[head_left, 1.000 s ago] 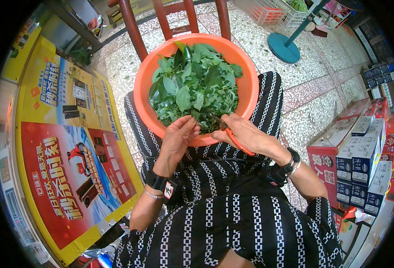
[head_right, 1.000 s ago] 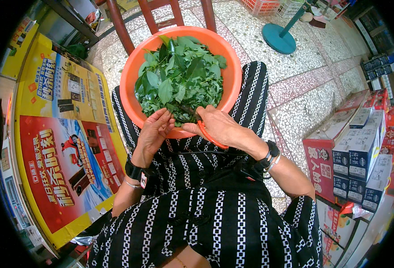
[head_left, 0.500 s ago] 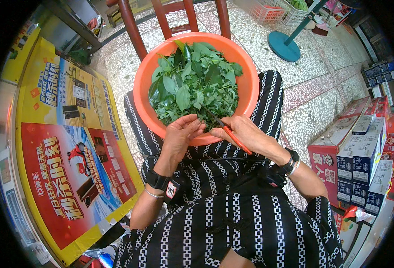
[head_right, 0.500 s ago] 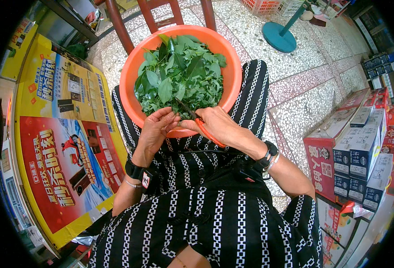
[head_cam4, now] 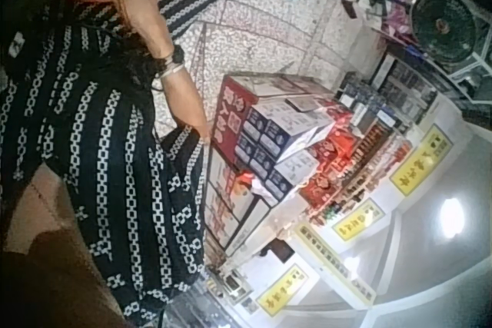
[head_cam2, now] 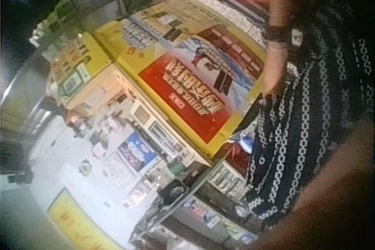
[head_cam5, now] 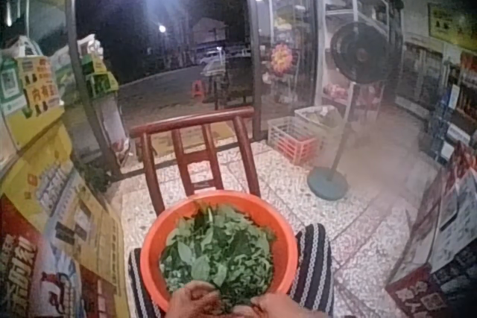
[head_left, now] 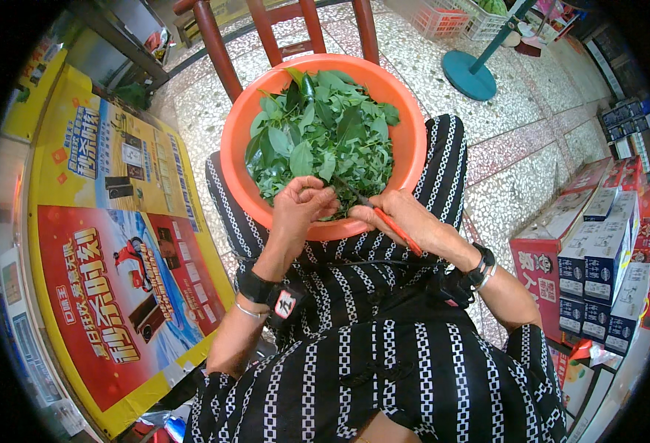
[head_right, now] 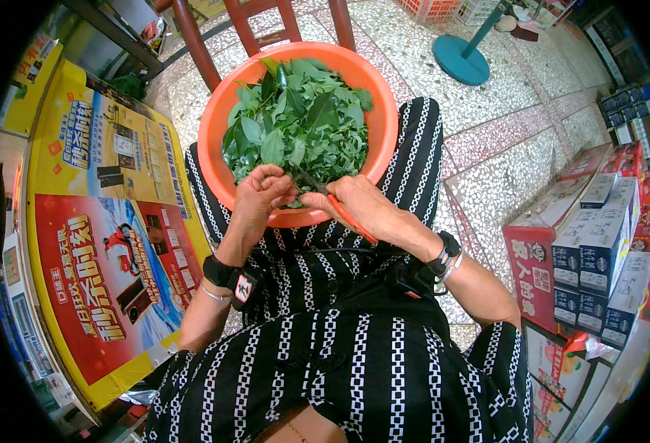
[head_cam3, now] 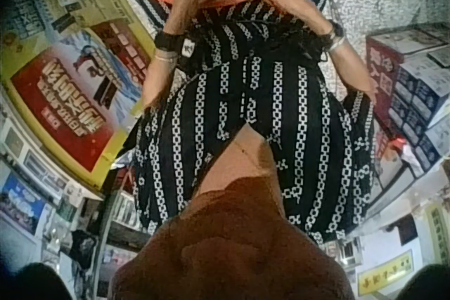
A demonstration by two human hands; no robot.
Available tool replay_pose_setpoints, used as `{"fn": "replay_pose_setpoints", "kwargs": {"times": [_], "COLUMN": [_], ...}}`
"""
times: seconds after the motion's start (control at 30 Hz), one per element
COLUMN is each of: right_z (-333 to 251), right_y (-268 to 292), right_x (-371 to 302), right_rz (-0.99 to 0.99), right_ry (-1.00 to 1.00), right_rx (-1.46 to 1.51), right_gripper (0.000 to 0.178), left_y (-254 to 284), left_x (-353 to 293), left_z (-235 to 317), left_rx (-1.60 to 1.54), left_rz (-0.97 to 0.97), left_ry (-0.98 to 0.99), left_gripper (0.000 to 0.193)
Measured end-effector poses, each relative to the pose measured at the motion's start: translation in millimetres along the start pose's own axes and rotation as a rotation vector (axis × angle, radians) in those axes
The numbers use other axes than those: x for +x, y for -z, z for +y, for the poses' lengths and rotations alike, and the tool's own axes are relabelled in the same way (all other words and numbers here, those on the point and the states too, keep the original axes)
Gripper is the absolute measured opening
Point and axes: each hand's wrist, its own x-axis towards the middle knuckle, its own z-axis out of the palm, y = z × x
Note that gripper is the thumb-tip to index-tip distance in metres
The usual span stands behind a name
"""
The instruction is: The person uses scissors to trim leaves into smaller pieces inside a red basin.
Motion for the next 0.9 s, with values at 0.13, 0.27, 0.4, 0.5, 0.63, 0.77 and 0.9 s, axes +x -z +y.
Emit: {"fn": "replay_pose_setpoints", "kwargs": {"times": [0.13,0.27,0.4,0.5,0.63,0.77,0.9], "right_z": [13,23,28,29,24,13,7], "right_y": [9,12,15,19,21,15,9], "right_x": [-4,-8,-14,-17,-11,13,27], "right_rz": [0.076,0.093,0.093,0.141,0.105,0.078,0.052], "right_ry": [-0.107,-0.086,-0.120,-0.072,-0.166,-0.183,-0.156], "right_rx": [0.105,0.138,0.134,0.155,0.326,0.572,0.831], "right_gripper": [0.058,0.058,0.057,0.056,0.052,0.040,0.029], "left_y": [9,10,11,21,27,19,5], "left_x": [25,43,59,55,37,10,-8], "left_z": [4,-8,-7,10,29,20,4], "left_rx": [1.108,1.587,1.593,1.195,0.345,-0.095,-0.153], "left_rz": [-0.117,-0.255,-0.203,-0.029,0.157,0.127,0.032], "left_ry": [-0.556,-0.506,-0.482,-0.423,-0.236,-0.039,-0.029], "left_gripper": [0.020,0.028,0.032,0.028,0.023,0.040,0.036]}}
